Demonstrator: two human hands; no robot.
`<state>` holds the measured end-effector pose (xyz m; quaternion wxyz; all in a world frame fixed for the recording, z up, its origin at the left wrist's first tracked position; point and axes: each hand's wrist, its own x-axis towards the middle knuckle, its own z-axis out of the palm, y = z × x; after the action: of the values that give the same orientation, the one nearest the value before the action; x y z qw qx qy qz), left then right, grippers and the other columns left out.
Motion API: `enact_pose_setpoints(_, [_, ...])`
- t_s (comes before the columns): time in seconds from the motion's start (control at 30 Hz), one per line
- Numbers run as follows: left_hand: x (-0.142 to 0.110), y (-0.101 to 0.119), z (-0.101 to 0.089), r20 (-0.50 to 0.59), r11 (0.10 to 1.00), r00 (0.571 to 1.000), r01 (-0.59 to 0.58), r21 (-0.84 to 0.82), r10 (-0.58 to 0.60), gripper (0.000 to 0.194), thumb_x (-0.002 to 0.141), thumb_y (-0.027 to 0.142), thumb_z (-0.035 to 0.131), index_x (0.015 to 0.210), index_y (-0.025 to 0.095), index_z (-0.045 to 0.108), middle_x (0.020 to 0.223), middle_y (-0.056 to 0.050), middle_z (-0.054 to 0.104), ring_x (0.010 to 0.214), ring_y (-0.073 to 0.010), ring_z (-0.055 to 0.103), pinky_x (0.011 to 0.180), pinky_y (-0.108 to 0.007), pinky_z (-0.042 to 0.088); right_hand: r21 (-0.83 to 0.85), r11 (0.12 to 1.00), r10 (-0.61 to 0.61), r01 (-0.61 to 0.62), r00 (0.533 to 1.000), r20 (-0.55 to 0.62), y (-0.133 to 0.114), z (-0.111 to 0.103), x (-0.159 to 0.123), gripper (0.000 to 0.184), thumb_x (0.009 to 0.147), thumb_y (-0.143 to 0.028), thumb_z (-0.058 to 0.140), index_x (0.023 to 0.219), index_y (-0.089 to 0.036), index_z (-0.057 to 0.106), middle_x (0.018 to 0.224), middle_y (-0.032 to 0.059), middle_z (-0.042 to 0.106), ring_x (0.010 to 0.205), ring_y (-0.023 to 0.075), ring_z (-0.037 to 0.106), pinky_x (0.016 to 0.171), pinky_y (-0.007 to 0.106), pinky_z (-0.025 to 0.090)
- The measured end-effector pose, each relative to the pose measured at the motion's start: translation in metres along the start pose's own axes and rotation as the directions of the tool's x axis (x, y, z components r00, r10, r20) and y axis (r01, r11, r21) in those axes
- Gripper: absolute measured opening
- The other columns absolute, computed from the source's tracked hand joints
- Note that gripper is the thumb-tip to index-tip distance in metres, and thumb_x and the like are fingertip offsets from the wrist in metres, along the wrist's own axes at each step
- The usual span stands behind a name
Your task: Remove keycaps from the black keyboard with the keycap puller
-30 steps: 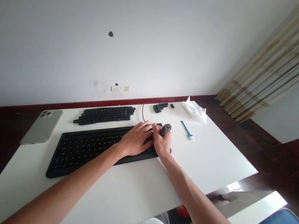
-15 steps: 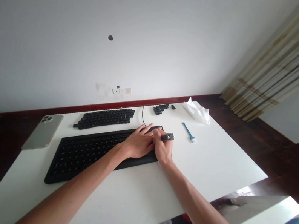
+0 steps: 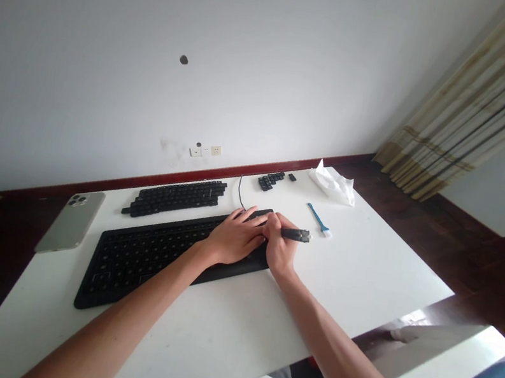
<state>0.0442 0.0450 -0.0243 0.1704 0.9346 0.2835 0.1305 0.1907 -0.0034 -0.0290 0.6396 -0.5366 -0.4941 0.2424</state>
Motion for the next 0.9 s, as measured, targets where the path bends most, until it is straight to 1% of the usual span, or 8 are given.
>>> enact_pose_setpoints(0.1, [-0.001,-0.002,-0.003,-0.048,0.995,0.999,0.015,-0.100,-0.020,0.045,0.114,0.043,0.028,0.145,0.034,0.060,0.166,0.003,0.049,0.160,-0.0336,0.031,0.128,-0.059,0.029,-0.068,0.994,-0.092,0.086,0.991,-0.098,-0.008,-0.009,0.006,0.051,0.104,-0.052,0.051,0.061,-0.025,0.041,0.061,0.0007,0.043,0.060,0.0182,0.040,0.061,0.036,0.038])
enact_pose_setpoints(0.17, [0.000,-0.005,-0.006,-0.083,0.977,0.995,0.035,-0.209,-0.053,0.049,0.115,0.045,0.024,0.140,0.032,0.064,0.158,0.003,0.058,0.156,-0.0298,0.039,0.128,-0.052,0.032,-0.176,0.976,-0.147,0.127,0.983,-0.111,-0.014,-0.017,0.009,0.047,0.103,-0.051,0.055,0.064,-0.025,0.047,0.062,0.0011,0.048,0.061,0.0185,0.043,0.062,0.036,0.039])
enact_pose_setpoints(0.27, [0.004,-0.010,-0.010,-0.153,0.933,0.985,0.017,-0.359,-0.077,0.050,0.115,0.044,0.023,0.131,0.029,0.068,0.142,0.001,0.070,0.143,-0.0239,0.056,0.127,-0.043,0.037,-0.339,0.927,-0.177,0.164,0.984,-0.008,-0.021,-0.024,0.012,0.032,0.097,-0.047,0.066,0.076,-0.024,0.062,0.067,0.0017,0.059,0.063,0.0190,0.052,0.064,0.035,0.043])
enact_pose_setpoints(0.43, [0.007,-0.015,-0.015,-0.225,0.864,0.973,-0.064,-0.499,-0.057,0.049,0.114,0.040,0.026,0.109,0.025,0.073,0.126,-0.003,0.076,0.125,-0.0225,0.067,0.117,-0.037,0.048,-0.387,0.878,-0.208,0.282,0.953,0.221,-0.021,-0.022,0.011,0.015,0.093,-0.038,0.072,0.097,-0.024,0.073,0.087,0.0046,0.073,0.074,0.0211,0.064,0.071,0.035,0.051])
enact_pose_setpoints(0.53, [0.007,-0.016,-0.016,-0.197,0.852,0.977,-0.030,-0.522,-0.086,0.050,0.114,0.037,0.025,0.104,0.023,0.072,0.119,-0.005,0.076,0.119,-0.0238,0.068,0.110,-0.037,0.052,-0.389,0.861,-0.231,0.326,0.934,0.272,-0.017,-0.018,0.011,0.010,0.094,-0.034,0.071,0.096,-0.024,0.074,0.097,0.0060,0.076,0.083,0.0226,0.069,0.076,0.035,0.052])
enact_pose_setpoints(0.7, [0.007,-0.018,-0.012,-0.171,0.855,0.979,0.010,-0.518,-0.115,0.054,0.112,0.036,0.023,0.092,0.020,0.071,0.107,-0.008,0.077,0.113,-0.0258,0.068,0.109,-0.039,0.051,-0.389,0.854,-0.249,0.345,0.928,0.275,-0.013,-0.014,0.007,0.005,0.092,-0.029,0.072,0.094,-0.024,0.074,0.098,0.0033,0.077,0.086,0.0222,0.073,0.080,0.033,0.053])
enact_pose_setpoints(0.77, [0.007,-0.018,-0.010,-0.178,0.852,0.977,0.006,-0.523,-0.117,0.054,0.112,0.037,0.023,0.096,0.020,0.072,0.115,-0.008,0.077,0.120,-0.0261,0.067,0.114,-0.040,0.048,-0.357,0.871,-0.247,0.339,0.928,0.279,-0.013,-0.014,0.006,0.006,0.091,-0.029,0.072,0.093,-0.024,0.075,0.100,0.0030,0.078,0.091,0.0226,0.074,0.084,0.033,0.054])
enact_pose_setpoints(0.9, [0.004,-0.017,-0.010,-0.211,0.810,0.967,-0.006,-0.587,-0.146,0.050,0.113,0.041,0.028,0.136,0.020,0.067,0.155,-0.008,0.061,0.147,-0.0233,0.053,0.127,-0.040,0.037,-0.362,0.907,-0.155,0.214,0.970,0.185,-0.006,-0.024,0.021,0.018,0.089,-0.040,0.076,0.091,-0.023,0.076,0.097,0.0038,0.080,0.089,0.0243,0.073,0.084,0.034,0.054])
